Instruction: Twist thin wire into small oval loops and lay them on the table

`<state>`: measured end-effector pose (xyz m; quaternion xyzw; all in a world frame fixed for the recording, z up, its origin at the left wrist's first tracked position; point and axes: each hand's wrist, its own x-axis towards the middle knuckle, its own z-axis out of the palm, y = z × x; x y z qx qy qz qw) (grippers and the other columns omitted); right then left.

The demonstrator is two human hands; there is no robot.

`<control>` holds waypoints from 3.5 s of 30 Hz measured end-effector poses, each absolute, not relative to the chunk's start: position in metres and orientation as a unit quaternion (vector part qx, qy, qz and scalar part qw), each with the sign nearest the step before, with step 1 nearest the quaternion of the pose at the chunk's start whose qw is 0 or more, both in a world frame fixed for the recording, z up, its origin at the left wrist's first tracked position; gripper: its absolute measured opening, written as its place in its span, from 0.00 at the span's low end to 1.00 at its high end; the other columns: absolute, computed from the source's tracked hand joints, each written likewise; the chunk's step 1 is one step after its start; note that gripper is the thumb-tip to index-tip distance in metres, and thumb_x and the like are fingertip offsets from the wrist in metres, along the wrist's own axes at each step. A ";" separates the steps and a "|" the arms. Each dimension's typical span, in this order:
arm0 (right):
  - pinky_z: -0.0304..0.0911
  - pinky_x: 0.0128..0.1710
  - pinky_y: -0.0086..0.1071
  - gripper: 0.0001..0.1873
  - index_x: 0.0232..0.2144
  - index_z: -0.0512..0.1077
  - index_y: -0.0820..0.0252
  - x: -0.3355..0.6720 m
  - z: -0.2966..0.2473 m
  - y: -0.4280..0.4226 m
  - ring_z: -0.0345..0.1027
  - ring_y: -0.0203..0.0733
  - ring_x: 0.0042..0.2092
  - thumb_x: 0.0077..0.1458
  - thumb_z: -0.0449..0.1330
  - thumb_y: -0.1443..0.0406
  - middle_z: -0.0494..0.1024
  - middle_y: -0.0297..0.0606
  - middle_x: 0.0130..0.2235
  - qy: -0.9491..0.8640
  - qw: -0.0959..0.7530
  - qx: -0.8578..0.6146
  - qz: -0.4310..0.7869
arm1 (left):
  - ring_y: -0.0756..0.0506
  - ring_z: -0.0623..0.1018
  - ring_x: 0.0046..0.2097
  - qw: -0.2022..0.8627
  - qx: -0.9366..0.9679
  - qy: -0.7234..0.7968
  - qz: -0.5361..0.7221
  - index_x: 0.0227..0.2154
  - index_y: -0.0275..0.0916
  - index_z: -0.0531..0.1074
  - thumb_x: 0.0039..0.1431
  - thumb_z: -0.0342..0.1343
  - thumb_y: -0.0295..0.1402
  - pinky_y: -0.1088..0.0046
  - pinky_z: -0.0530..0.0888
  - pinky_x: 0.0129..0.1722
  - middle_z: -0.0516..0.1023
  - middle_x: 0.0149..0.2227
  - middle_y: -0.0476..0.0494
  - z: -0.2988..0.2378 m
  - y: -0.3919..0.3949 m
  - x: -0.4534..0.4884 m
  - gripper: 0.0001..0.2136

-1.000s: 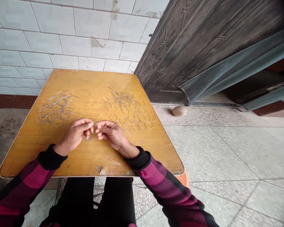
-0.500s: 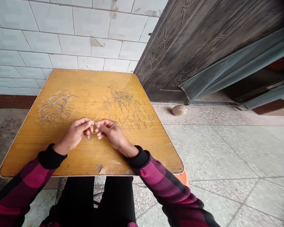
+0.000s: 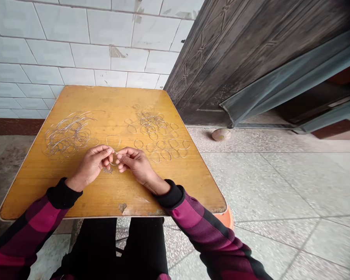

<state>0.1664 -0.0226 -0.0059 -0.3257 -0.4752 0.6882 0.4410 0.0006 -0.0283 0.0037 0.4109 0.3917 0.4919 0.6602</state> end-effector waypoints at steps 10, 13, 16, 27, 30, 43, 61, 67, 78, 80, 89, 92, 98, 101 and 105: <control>0.67 0.28 0.26 0.12 0.29 0.74 0.62 0.165 -0.008 -0.023 0.68 0.29 0.27 0.49 0.67 0.59 0.75 0.32 0.28 -0.491 0.422 -0.340 0.682 | 0.54 0.65 0.20 0.500 0.497 0.468 0.533 0.22 0.36 0.72 0.53 0.58 0.32 0.77 0.63 0.21 0.69 0.19 0.52 0.001 -0.032 0.008 0.07; 0.68 0.28 0.26 0.12 0.31 0.75 0.61 0.165 -0.010 -0.023 0.69 0.30 0.27 0.47 0.68 0.59 0.75 0.32 0.27 -0.490 0.416 -0.347 0.683 | 0.55 0.64 0.20 0.504 0.470 0.464 0.556 0.22 0.36 0.71 0.52 0.58 0.32 0.77 0.62 0.20 0.69 0.20 0.53 0.002 -0.032 0.008 0.07; 0.69 0.29 0.27 0.13 0.30 0.75 0.61 0.165 -0.010 -0.023 0.69 0.30 0.27 0.46 0.69 0.59 0.76 0.32 0.27 -0.483 0.417 -0.343 0.689 | 0.55 0.64 0.20 0.520 0.457 0.454 0.560 0.22 0.36 0.71 0.51 0.58 0.33 0.77 0.61 0.20 0.68 0.19 0.53 0.004 -0.032 0.008 0.07; 0.71 0.30 0.25 0.17 0.28 0.74 0.61 0.156 -0.014 -0.028 0.71 0.30 0.27 0.40 0.72 0.57 0.77 0.31 0.26 -0.367 0.469 -0.341 0.727 | 0.55 0.65 0.21 0.492 0.447 0.448 0.598 0.22 0.37 0.71 0.52 0.56 0.29 0.77 0.63 0.22 0.68 0.20 0.54 -0.006 -0.033 0.017 0.05; 0.70 0.30 0.25 0.16 0.28 0.73 0.61 0.155 -0.014 -0.030 0.71 0.29 0.28 0.42 0.71 0.57 0.77 0.31 0.28 -0.369 0.468 -0.341 0.727 | 0.55 0.64 0.21 0.486 0.445 0.455 0.598 0.22 0.37 0.71 0.52 0.56 0.29 0.78 0.62 0.22 0.68 0.20 0.54 -0.007 -0.033 0.018 0.05; 0.55 0.18 0.24 0.15 0.29 0.73 0.61 0.186 0.007 -0.008 0.58 0.26 0.20 0.52 0.64 0.54 0.72 0.29 0.23 -0.580 0.468 -0.369 0.555 | 0.54 0.66 0.20 0.523 0.596 0.458 0.402 0.20 0.37 0.68 0.53 0.54 0.35 0.78 0.64 0.21 0.69 0.19 0.53 0.001 -0.042 0.017 0.10; 0.52 0.18 0.24 0.16 0.26 0.71 0.60 0.186 0.004 -0.004 0.55 0.26 0.20 0.54 0.62 0.53 0.69 0.29 0.21 -0.652 0.408 -0.393 0.504 | 0.54 0.67 0.19 0.528 0.609 0.446 0.390 0.20 0.38 0.68 0.51 0.52 0.30 0.79 0.64 0.20 0.68 0.19 0.53 -0.008 -0.041 0.021 0.07; 0.58 0.20 0.25 0.16 0.31 0.71 0.61 0.184 0.010 -0.007 0.61 0.28 0.21 0.53 0.63 0.53 0.71 0.29 0.24 -0.601 0.432 -0.393 0.546 | 0.54 0.67 0.20 0.533 0.585 0.448 0.416 0.19 0.37 0.68 0.52 0.53 0.31 0.79 0.64 0.21 0.68 0.19 0.53 -0.008 -0.040 0.020 0.08; 0.61 0.24 0.26 0.13 0.36 0.69 0.61 0.177 -0.003 -0.020 0.67 0.30 0.22 0.52 0.64 0.59 0.72 0.28 0.21 -0.664 0.361 -0.380 0.533 | 0.55 0.65 0.19 0.536 0.499 0.456 0.506 0.21 0.36 0.71 0.50 0.57 0.31 0.79 0.63 0.19 0.67 0.18 0.53 -0.002 -0.034 0.012 0.06; 0.61 0.23 0.26 0.11 0.34 0.69 0.61 0.176 -0.003 -0.021 0.66 0.30 0.21 0.52 0.63 0.59 0.72 0.29 0.22 -0.662 0.366 -0.387 0.528 | 0.55 0.64 0.19 0.534 0.501 0.458 0.504 0.21 0.36 0.71 0.50 0.56 0.31 0.78 0.62 0.19 0.67 0.18 0.53 -0.003 -0.034 0.012 0.05; 0.61 0.22 0.26 0.10 0.27 0.71 0.61 0.179 0.001 -0.022 0.65 0.29 0.21 0.52 0.63 0.59 0.72 0.30 0.22 -0.657 0.385 -0.382 0.523 | 0.55 0.64 0.18 0.517 0.511 0.455 0.515 0.22 0.37 0.71 0.50 0.55 0.29 0.78 0.61 0.18 0.67 0.18 0.54 -0.006 -0.034 0.012 0.04; 0.62 0.22 0.26 0.12 0.27 0.72 0.61 0.180 0.003 -0.021 0.65 0.29 0.22 0.51 0.64 0.57 0.72 0.30 0.22 -0.636 0.389 -0.376 0.551 | 0.55 0.64 0.19 0.522 0.511 0.446 0.518 0.22 0.37 0.71 0.51 0.56 0.29 0.78 0.62 0.18 0.67 0.18 0.54 -0.004 -0.034 0.011 0.04; 0.64 0.23 0.25 0.18 0.26 0.72 0.61 0.177 0.004 -0.020 0.66 0.29 0.22 0.45 0.68 0.53 0.73 0.31 0.23 -0.589 0.391 -0.386 0.592 | 0.54 0.66 0.20 0.546 0.491 0.446 0.512 0.22 0.37 0.71 0.51 0.58 0.32 0.78 0.65 0.20 0.68 0.19 0.53 0.000 -0.033 0.011 0.06; 0.64 0.22 0.25 0.17 0.26 0.72 0.61 0.178 0.002 -0.018 0.66 0.29 0.22 0.46 0.68 0.53 0.73 0.30 0.21 -0.588 0.392 -0.402 0.582 | 0.54 0.67 0.21 0.557 0.491 0.443 0.502 0.25 0.36 0.73 0.52 0.59 0.35 0.78 0.66 0.20 0.71 0.23 0.51 0.000 -0.032 0.011 0.07; 0.63 0.22 0.25 0.15 0.26 0.72 0.61 0.180 -0.001 -0.016 0.66 0.29 0.21 0.47 0.67 0.55 0.73 0.30 0.20 -0.589 0.394 -0.410 0.574 | 0.54 0.68 0.22 0.579 0.491 0.426 0.492 0.28 0.35 0.75 0.52 0.60 0.36 0.78 0.67 0.20 0.73 0.25 0.49 0.002 -0.032 0.009 0.08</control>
